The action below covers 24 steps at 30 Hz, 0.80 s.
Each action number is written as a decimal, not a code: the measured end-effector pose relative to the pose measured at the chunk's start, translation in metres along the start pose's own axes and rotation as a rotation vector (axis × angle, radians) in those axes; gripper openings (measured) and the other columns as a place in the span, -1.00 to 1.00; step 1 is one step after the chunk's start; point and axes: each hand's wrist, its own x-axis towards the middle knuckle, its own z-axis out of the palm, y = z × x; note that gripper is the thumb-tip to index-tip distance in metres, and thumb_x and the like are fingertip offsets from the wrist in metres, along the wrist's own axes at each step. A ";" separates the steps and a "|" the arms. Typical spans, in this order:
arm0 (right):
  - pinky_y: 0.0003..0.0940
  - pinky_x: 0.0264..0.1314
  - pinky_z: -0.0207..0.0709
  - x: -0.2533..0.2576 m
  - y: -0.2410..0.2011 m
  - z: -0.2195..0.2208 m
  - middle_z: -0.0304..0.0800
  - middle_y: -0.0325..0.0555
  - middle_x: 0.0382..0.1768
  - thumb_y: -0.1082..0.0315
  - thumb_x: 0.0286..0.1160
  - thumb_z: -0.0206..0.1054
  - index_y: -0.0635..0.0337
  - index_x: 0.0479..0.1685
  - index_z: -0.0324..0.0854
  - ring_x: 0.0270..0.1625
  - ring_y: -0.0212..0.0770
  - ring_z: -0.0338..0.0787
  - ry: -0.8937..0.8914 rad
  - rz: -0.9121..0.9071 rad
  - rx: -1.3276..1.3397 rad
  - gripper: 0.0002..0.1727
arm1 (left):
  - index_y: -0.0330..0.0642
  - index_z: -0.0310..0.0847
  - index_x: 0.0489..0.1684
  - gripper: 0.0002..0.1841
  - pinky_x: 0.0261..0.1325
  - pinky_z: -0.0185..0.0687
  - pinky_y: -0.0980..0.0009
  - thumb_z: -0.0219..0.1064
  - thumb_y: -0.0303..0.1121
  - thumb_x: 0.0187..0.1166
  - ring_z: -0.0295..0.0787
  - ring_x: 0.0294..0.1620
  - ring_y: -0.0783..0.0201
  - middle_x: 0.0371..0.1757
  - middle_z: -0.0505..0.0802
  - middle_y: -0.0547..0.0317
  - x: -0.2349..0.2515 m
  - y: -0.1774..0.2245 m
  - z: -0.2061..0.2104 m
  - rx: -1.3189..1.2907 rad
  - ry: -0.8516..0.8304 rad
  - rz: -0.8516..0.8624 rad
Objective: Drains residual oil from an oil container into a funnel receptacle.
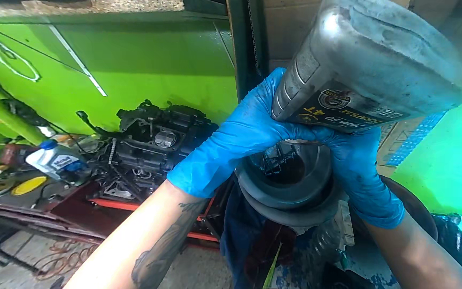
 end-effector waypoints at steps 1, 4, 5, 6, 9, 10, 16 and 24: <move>-0.27 0.28 0.82 0.000 0.001 -0.001 0.91 -0.26 -0.01 0.57 -0.03 0.75 0.17 0.12 0.62 0.08 -0.30 0.91 -0.003 0.005 0.009 -0.39 | -0.22 0.54 0.20 -0.27 0.31 0.69 0.65 0.81 -0.51 -0.08 0.77 0.14 0.65 0.02 0.87 0.41 -0.001 -0.001 0.001 0.004 0.009 0.043; -0.29 0.28 0.82 -0.003 0.001 -0.002 0.91 -0.26 -0.02 0.58 -0.05 0.75 0.16 0.12 0.61 0.08 -0.31 0.91 -0.009 0.022 0.007 -0.38 | -0.18 0.58 0.15 -0.30 0.27 0.69 0.67 0.83 -0.43 -0.09 0.78 0.11 0.68 -0.02 0.88 0.44 -0.003 -0.008 0.003 0.037 0.031 0.061; -0.28 0.28 0.82 -0.004 0.001 -0.002 0.91 -0.25 -0.02 0.59 -0.06 0.75 0.18 0.12 0.61 0.08 -0.30 0.91 -0.009 0.026 0.006 -0.38 | -0.16 0.59 0.15 -0.30 0.28 0.69 0.67 0.83 -0.41 -0.09 0.77 0.11 0.68 -0.01 0.88 0.45 -0.004 -0.009 0.004 0.050 0.031 0.051; -0.29 0.28 0.82 -0.004 0.001 -0.002 0.92 -0.26 -0.03 0.59 -0.07 0.75 0.17 0.12 0.61 0.07 -0.31 0.91 -0.008 0.025 0.001 -0.37 | -0.17 0.60 0.15 -0.30 0.28 0.69 0.66 0.83 -0.42 -0.09 0.77 0.11 0.68 -0.01 0.88 0.45 -0.005 -0.010 0.004 0.039 0.031 0.049; -0.37 0.31 0.79 -0.007 0.002 -0.002 0.90 -0.41 0.00 0.53 -0.08 0.77 0.06 0.13 0.61 0.11 -0.41 0.88 -0.005 0.018 -0.020 -0.35 | -0.22 0.57 0.15 -0.30 0.28 0.70 0.65 0.80 -0.53 -0.10 0.79 0.10 0.65 -0.01 0.88 0.42 -0.008 -0.011 0.008 -0.038 0.032 0.035; -0.37 0.29 0.80 -0.008 0.002 -0.003 0.91 -0.40 -0.01 0.55 -0.09 0.77 0.07 0.13 0.62 0.10 -0.41 0.88 0.002 0.027 -0.014 -0.35 | -0.22 0.57 0.14 -0.30 0.28 0.70 0.64 0.80 -0.55 -0.10 0.79 0.10 0.65 -0.01 0.88 0.41 -0.009 -0.012 0.009 -0.050 0.033 0.035; -0.32 0.31 0.80 -0.008 0.005 -0.002 0.90 -0.31 0.01 0.57 -0.10 0.77 0.16 0.16 0.58 0.11 -0.35 0.89 0.014 0.034 -0.025 -0.32 | -0.10 0.57 0.14 -0.29 0.30 0.67 0.68 0.82 -0.51 -0.10 0.75 0.12 0.72 -0.01 0.86 0.53 -0.008 -0.019 0.006 -0.030 0.011 -0.044; -0.31 0.33 0.80 -0.003 0.004 0.001 0.90 -0.28 0.01 0.53 -0.05 0.78 0.16 0.16 0.60 0.12 -0.33 0.88 -0.009 -0.001 -0.016 -0.34 | -0.06 0.40 0.49 0.00 0.36 0.78 0.35 0.90 -0.08 -0.08 0.75 0.30 0.39 0.24 0.80 0.28 0.002 -0.148 -0.004 -0.030 -0.013 0.217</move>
